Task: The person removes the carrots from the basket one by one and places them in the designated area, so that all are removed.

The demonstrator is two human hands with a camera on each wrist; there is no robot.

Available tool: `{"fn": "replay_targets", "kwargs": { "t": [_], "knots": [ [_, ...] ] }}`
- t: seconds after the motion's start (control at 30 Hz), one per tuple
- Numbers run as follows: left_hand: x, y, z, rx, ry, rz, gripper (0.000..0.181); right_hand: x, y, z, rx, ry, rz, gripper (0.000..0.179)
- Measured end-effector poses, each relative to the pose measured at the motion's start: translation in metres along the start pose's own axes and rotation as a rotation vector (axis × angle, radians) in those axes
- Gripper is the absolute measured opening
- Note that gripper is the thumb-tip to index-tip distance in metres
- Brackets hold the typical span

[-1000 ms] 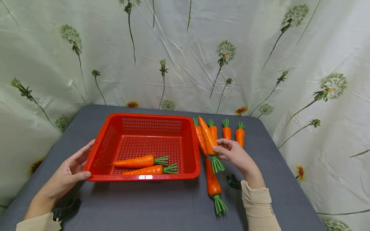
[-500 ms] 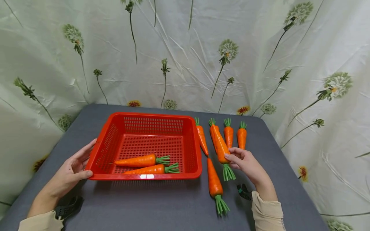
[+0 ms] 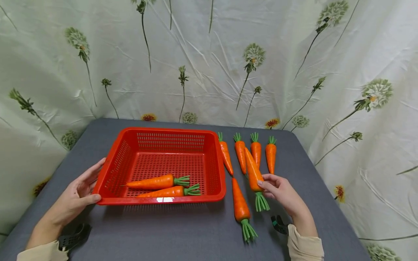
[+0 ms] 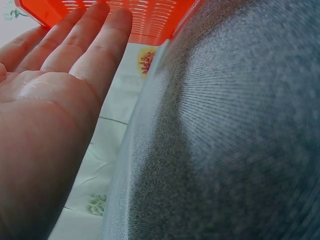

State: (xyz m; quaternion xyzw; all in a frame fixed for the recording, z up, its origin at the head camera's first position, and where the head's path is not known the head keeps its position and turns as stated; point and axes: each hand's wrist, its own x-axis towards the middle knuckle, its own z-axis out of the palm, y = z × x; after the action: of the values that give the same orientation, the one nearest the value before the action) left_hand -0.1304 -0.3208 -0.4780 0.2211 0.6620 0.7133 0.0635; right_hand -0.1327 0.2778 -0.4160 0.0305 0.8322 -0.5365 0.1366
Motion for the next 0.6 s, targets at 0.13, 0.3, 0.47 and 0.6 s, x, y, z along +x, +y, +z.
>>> {"fn": "replay_targets", "kwargs": {
  "t": [0.13,0.3,0.47,0.6],
  "knots": [
    [-0.004,0.000,-0.001,-0.006,-0.003,-0.019,0.089,-0.003,0.007,0.002,0.016,-0.006,0.009,0.050],
    [-0.005,-0.003,-0.001,-0.010,-0.008,-0.052,0.089,-0.010,0.013,0.003,0.024,-0.002,0.059,0.052],
    [-0.001,-0.006,-0.002,-0.039,-0.032,-0.015,0.089,-0.013,0.016,0.003,0.019,0.033,0.080,0.052],
    [0.001,-0.006,-0.005,-0.038,-0.029,0.000,0.088,-0.014,0.020,0.007,0.008,0.029,0.090,0.055]
  ]
}}
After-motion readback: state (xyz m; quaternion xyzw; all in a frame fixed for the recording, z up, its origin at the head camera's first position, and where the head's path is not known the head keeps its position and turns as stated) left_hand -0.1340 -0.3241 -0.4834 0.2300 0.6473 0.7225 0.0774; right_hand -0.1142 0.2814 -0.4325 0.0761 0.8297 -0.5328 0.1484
